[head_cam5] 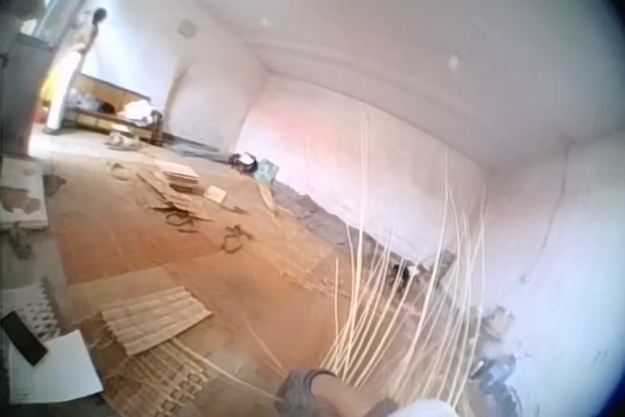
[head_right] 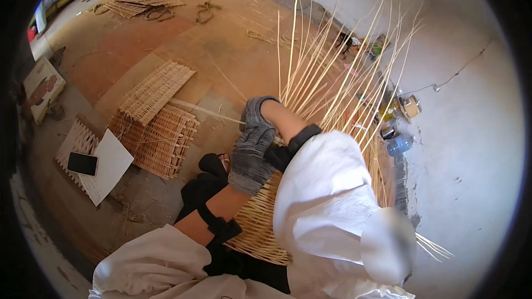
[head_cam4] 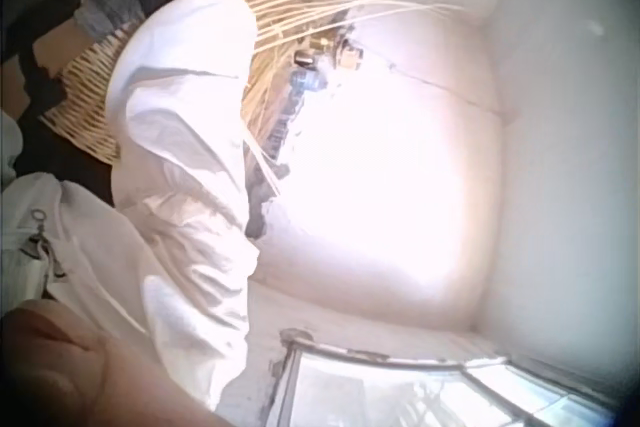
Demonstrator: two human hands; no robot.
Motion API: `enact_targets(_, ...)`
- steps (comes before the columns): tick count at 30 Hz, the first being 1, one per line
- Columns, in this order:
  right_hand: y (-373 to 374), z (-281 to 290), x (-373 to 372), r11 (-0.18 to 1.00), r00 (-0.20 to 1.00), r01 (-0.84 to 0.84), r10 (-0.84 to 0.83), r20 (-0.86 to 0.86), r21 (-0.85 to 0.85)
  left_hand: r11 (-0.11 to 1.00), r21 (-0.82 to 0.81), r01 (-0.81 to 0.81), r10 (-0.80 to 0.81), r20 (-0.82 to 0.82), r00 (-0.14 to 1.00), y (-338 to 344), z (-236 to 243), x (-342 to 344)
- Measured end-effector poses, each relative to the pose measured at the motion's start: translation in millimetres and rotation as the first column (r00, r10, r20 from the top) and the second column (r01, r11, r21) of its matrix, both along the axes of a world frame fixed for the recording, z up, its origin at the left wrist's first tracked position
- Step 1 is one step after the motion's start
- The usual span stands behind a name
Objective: The person weaves bamboo strips into a large flat basket by hand, using a tape measure to check the dimensions and shears to trim the ends of the bamboo strips.
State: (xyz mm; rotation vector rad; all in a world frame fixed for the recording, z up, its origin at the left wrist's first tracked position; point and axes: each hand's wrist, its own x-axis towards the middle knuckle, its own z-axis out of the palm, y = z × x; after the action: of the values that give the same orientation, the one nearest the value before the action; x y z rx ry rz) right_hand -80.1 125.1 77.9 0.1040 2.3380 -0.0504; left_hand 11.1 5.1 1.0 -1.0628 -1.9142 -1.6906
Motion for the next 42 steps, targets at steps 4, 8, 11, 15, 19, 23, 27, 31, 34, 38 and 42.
enact_targets(4, 64, -26, -7, 0.978, 0.979, 0.195, -0.199, 0.05, 0.073, 0.991, -0.069, 0.114, -0.107, 0.104, 0.989, 7, 15, -2)
enact_targets(8, 69, 14, 25, 0.066, 0.098, 0.65, -0.995, -0.003, -0.757, 0.946, -0.127, 0.297, -0.236, 0.357, 0.904, 11, 13, -6)
enact_targets(11, 34, 70, 77, 0.277, 0.226, 0.221, -0.947, -0.227, -0.935, 0.82, 0.152, 0.551, -0.516, 0.613, 0.599, 17, 3, -18)
enact_targets(15, -5, 66, 196, 0.915, 0.098, -0.267, -0.286, -0.953, -0.302, 0.577, 0.373, 0.727, -0.75, 0.594, 0.29, 23, 8, -41)
enact_targets(19, 19, -2, 245, -0.015, 0.059, -0.596, -0.998, -0.025, -0.803, 0.684, 0.019, 0.729, -0.621, 0.539, 0.569, 11, 39, -35)
enact_targets(23, 41, -17, 270, -0.21, -0.121, -0.431, -0.95, 0.287, -0.878, 0.905, -0.423, 0.055, -0.091, -0.064, 0.994, -16, 60, 19)
enact_targets(27, 50, 29, 248, 0.474, 0.056, 0.314, -0.874, -0.482, -0.823, 0.716, -0.696, 0.056, -0.211, -0.14, 0.967, 18, 76, 60)
enact_targets(31, 41, 45, 211, 0.763, -0.222, 0.265, -0.547, -0.807, -0.59, 0.687, -0.725, 0.052, -0.084, -0.008, 0.996, 37, 69, 78)
enact_targets(34, 32, 36, 267, 0.14, -0.47, -0.288, -0.883, 0.012, -0.947, 0.807, -0.588, -0.052, 0.013, -0.07, 0.997, 38, 53, 78)
enact_targets(38, 55, 21, 344, 0.502, -0.405, -0.059, -0.802, -0.439, -0.863, 0.99, 0.139, -0.022, 0.093, -0.524, 0.847, 58, 49, 92)
enact_targets(42, 104, 20, 344, 0.326, -0.253, 0.386, -0.862, -0.439, -0.863, 0.702, -0.686, 0.193, -0.393, -0.146, 0.908, 76, 65, 112)
